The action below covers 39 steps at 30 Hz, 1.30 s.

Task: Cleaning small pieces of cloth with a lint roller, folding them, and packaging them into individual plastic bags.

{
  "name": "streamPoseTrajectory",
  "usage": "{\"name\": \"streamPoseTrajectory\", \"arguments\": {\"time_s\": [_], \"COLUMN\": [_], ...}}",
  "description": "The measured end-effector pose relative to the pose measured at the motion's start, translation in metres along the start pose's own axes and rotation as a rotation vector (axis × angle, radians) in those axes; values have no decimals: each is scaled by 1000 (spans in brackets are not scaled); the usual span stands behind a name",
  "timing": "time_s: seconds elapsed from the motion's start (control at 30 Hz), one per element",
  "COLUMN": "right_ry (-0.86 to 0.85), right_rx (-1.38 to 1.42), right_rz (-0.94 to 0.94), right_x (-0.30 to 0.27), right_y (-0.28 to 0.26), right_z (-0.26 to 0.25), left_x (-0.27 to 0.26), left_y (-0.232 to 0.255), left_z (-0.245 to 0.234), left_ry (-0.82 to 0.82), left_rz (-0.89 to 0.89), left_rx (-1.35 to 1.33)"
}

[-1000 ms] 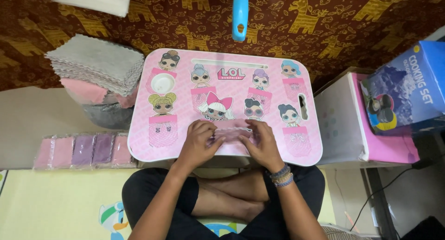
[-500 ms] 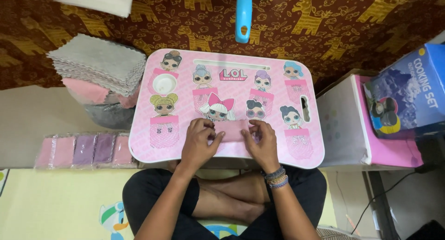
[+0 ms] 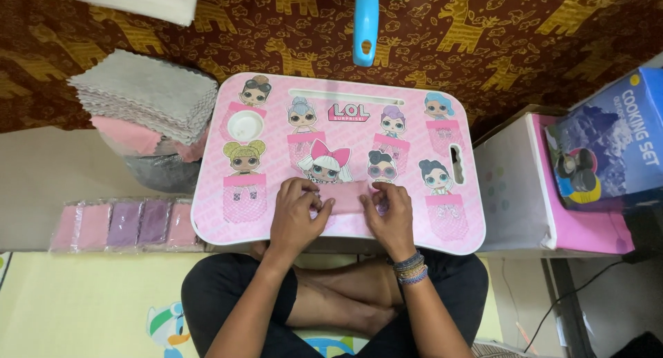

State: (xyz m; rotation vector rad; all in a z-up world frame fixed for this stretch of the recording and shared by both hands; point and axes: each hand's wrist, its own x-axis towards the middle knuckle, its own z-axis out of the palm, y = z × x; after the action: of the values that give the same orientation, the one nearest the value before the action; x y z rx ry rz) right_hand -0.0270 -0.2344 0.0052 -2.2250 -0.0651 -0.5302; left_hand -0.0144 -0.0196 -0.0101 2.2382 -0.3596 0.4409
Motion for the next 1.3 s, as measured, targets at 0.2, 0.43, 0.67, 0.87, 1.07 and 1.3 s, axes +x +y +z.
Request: {"name": "streamPoseTrajectory", "arguments": {"time_s": [0.2,0.43,0.67,0.87,1.07,1.3], "right_ry": [12,-34,-298,-337,-219,-317], "right_rx": [-62,-139,-73,44,361,1126], "right_rz": [-81,-179,-350,-273,2,257], "right_x": [0,28,103,109,124,196], "right_y": [-1,15,30,25,-8,-123], "right_z": [2,11,30,31,17,-24], "left_x": [-4,-3,-8,-4,-5,-7], "left_y": [-3,2,-6,12,13,2], "left_z": [3,-4,-1,-11,-13,-2], "left_ry": [80,125,161,-31,-181,-149], "left_rz": [-11,-6,71,270,290,285], "left_rx": [50,-6,-39,106,207,227]}}
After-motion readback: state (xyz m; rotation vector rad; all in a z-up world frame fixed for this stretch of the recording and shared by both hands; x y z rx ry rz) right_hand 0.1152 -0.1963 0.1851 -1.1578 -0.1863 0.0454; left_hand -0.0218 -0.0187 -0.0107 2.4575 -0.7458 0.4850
